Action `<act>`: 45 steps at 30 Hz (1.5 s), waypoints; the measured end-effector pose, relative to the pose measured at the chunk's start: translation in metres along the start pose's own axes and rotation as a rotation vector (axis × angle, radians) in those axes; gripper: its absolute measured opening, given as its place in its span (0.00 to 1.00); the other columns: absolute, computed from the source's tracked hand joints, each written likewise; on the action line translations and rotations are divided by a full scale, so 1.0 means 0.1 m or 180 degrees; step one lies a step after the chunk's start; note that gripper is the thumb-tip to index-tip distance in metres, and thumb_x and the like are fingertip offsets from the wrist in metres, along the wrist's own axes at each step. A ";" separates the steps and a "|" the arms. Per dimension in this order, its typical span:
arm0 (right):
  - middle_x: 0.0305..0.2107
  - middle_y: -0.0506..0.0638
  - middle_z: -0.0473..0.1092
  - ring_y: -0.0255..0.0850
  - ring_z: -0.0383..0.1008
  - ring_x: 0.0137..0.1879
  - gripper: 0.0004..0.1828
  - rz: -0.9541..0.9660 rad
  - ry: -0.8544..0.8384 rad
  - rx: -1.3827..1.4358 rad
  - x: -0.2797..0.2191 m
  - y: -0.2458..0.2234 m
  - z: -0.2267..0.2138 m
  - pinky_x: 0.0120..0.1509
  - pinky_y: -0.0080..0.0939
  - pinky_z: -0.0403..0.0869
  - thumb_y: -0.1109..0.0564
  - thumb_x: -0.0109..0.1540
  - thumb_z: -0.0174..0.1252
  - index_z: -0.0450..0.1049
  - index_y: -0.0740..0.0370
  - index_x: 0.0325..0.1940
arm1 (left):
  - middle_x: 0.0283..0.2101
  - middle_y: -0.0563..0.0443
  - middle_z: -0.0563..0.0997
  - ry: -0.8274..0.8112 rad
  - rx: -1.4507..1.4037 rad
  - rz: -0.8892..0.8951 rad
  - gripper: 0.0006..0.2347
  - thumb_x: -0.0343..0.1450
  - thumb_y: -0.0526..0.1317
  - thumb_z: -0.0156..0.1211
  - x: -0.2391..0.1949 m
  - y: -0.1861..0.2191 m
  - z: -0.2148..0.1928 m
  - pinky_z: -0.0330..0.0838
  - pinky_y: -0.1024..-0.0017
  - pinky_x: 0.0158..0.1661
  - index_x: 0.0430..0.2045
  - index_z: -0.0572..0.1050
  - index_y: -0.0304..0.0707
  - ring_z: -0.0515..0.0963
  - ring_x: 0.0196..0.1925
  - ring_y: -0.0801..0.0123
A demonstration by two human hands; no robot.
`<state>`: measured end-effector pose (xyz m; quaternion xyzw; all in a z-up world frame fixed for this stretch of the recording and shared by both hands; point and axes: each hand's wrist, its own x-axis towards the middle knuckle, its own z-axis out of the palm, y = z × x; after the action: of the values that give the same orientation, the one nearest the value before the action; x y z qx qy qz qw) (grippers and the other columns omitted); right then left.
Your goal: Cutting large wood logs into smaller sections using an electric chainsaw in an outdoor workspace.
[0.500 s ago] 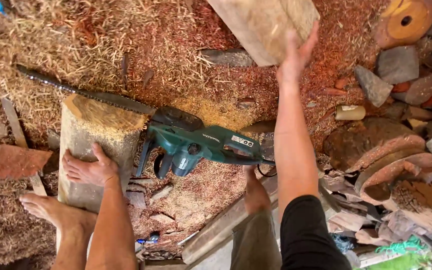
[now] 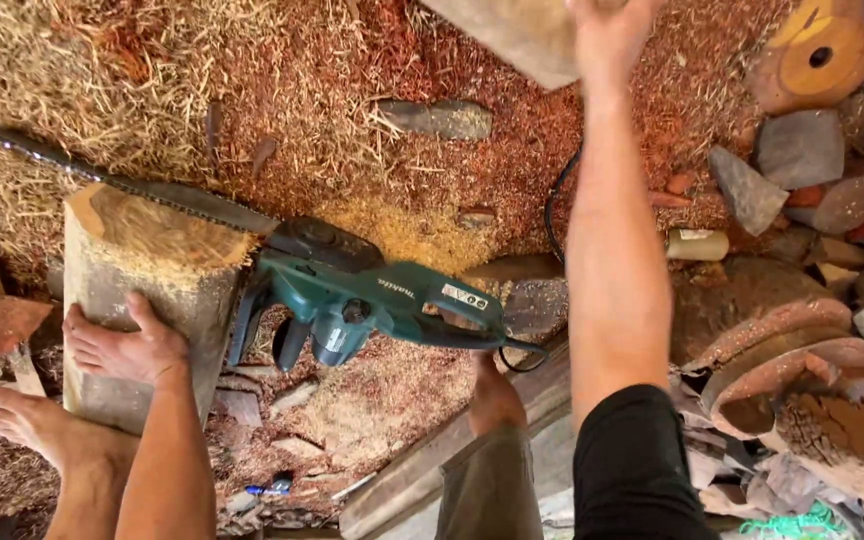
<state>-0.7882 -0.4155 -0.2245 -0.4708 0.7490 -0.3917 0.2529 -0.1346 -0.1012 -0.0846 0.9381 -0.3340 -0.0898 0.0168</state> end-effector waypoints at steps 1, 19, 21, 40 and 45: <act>0.71 0.54 0.59 0.48 0.56 0.79 0.46 0.0363 -0.0461 -0.0382 0.07 0.04 -0.06 0.82 0.59 0.54 0.50 0.59 0.78 0.59 0.52 0.76 | 0.66 0.39 0.67 -0.0012 0.0023 -0.0055 0.44 0.71 0.78 0.36 -0.01 0.00 -0.06 0.49 0.40 0.69 0.67 0.64 0.38 0.62 0.71 0.47; 0.68 0.63 0.56 0.48 0.71 0.67 0.35 0.0780 -0.0869 -0.0495 0.20 -1.99 1.03 0.73 0.47 0.69 0.44 0.74 0.44 0.43 0.61 0.78 | 0.69 0.36 0.67 0.0078 -0.0284 -0.0013 0.40 0.74 0.74 0.50 -0.05 0.11 0.02 0.39 0.36 0.71 0.67 0.65 0.36 0.59 0.75 0.42; 0.64 0.61 0.59 0.48 0.72 0.65 0.34 0.0269 -0.0805 -0.0696 0.04 -1.94 0.98 0.70 0.47 0.71 0.44 0.73 0.49 0.47 0.62 0.76 | 0.69 0.37 0.67 0.0023 -0.0240 -0.0068 0.39 0.73 0.73 0.53 -0.01 0.06 -0.05 0.38 0.37 0.71 0.67 0.65 0.36 0.59 0.75 0.43; 0.53 0.62 0.73 0.61 0.69 0.64 0.18 0.0330 -0.3087 -0.1291 -4.93 -2.71 -2.40 0.70 0.58 0.67 0.59 0.59 0.62 0.76 0.62 0.53 | 0.72 0.38 0.65 -0.0016 -0.0257 0.0118 0.40 0.73 0.73 0.53 -0.08 0.01 -0.04 0.38 0.39 0.72 0.70 0.65 0.38 0.59 0.76 0.45; 0.55 0.61 0.71 0.60 0.66 0.65 0.20 0.0742 -0.3688 -0.1669 -5.50 -2.92 -3.00 0.68 0.59 0.64 0.55 0.59 0.64 0.74 0.61 0.54 | 0.73 0.37 0.64 -0.0022 -0.0281 0.0171 0.41 0.73 0.73 0.52 -0.09 -0.03 0.01 0.36 0.39 0.73 0.71 0.64 0.37 0.59 0.77 0.45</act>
<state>-0.6289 0.1126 0.1918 -0.5677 0.6082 0.1518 0.5337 -0.1401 -0.0932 -0.0840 0.9268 -0.3549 -0.1073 0.0594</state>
